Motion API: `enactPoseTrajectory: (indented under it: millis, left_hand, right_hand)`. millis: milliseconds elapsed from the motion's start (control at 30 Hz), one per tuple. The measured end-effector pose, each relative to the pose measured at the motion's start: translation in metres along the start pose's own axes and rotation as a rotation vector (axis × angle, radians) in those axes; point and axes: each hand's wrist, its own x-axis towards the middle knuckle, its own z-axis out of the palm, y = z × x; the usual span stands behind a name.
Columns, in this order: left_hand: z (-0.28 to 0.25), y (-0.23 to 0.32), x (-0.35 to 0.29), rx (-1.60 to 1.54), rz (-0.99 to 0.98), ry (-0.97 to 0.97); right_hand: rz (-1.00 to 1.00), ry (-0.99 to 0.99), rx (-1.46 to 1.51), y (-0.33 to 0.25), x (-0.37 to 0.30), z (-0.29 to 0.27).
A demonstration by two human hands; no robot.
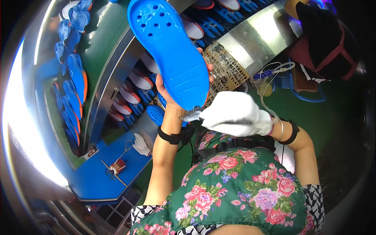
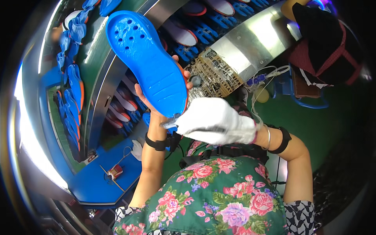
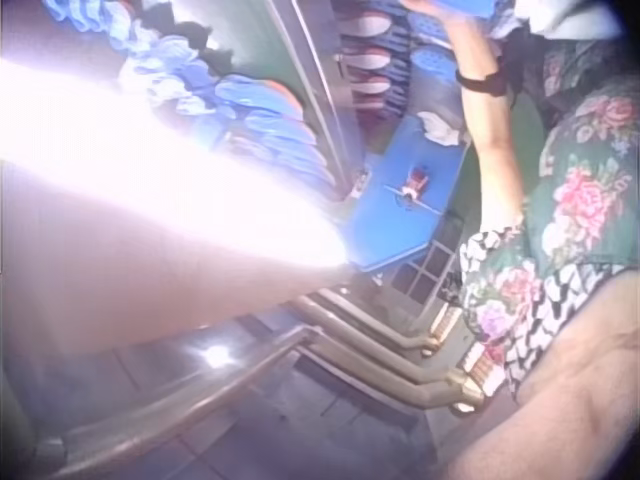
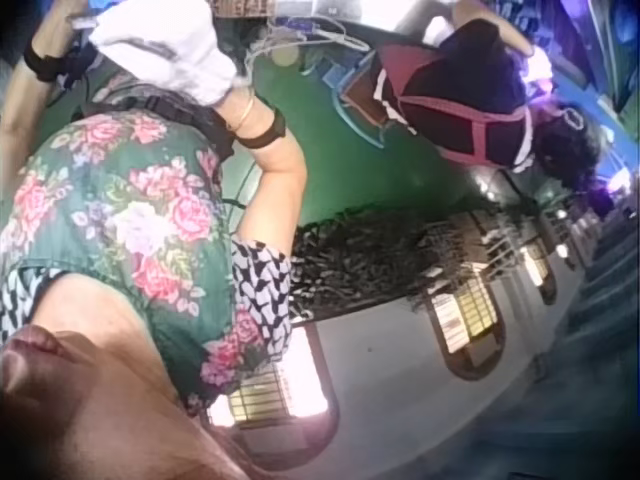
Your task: Applying adhesive to the interior surface of blue shoe outsoles at a manufacturing conveyor belt.
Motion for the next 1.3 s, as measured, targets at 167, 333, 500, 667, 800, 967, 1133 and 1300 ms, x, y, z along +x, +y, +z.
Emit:
enactPoseTrajectory:
  millis: [167, 333, 500, 667, 800, 967, 1133, 1300]
  left_hand:
    - [0.014, -0.010, -0.002, -0.040, -0.046, 0.069]
    - [0.010, 0.000, 0.000, -0.058, -0.113, 0.008]
    - [0.007, 0.010, 0.000, 0.033, -0.192, -0.036]
    - [0.010, 0.015, 0.002, 0.057, -0.216, 0.027]
    - [0.003, 0.017, 0.000, 0.008, -0.175, 0.007]
    - [-0.009, 0.009, -0.014, -0.064, -0.118, 0.096]
    - [0.010, -0.012, -0.034, -0.432, -0.019, 0.196]
    - [0.026, 0.001, -0.049, -0.194, 0.180, 0.127]
  right_hand:
    - [0.098, 0.202, -0.057, 0.007, 0.000, -0.009]
    - [-0.123, -0.004, -0.212, -0.003, -0.014, 0.004]
    - [-0.054, 0.084, -0.120, 0.003, -0.002, -0.008]
    - [-0.128, -0.057, -0.038, 0.000, -0.005, 0.000]
    - [-0.016, 0.110, -0.199, 0.003, 0.010, 0.000]
    - [0.218, 0.047, 0.198, -0.004, 0.012, -0.009]
    - [-0.054, 0.235, -0.283, 0.014, 0.055, -0.037]
    - [0.006, 0.150, 0.105, 0.007, 0.063, -0.030]
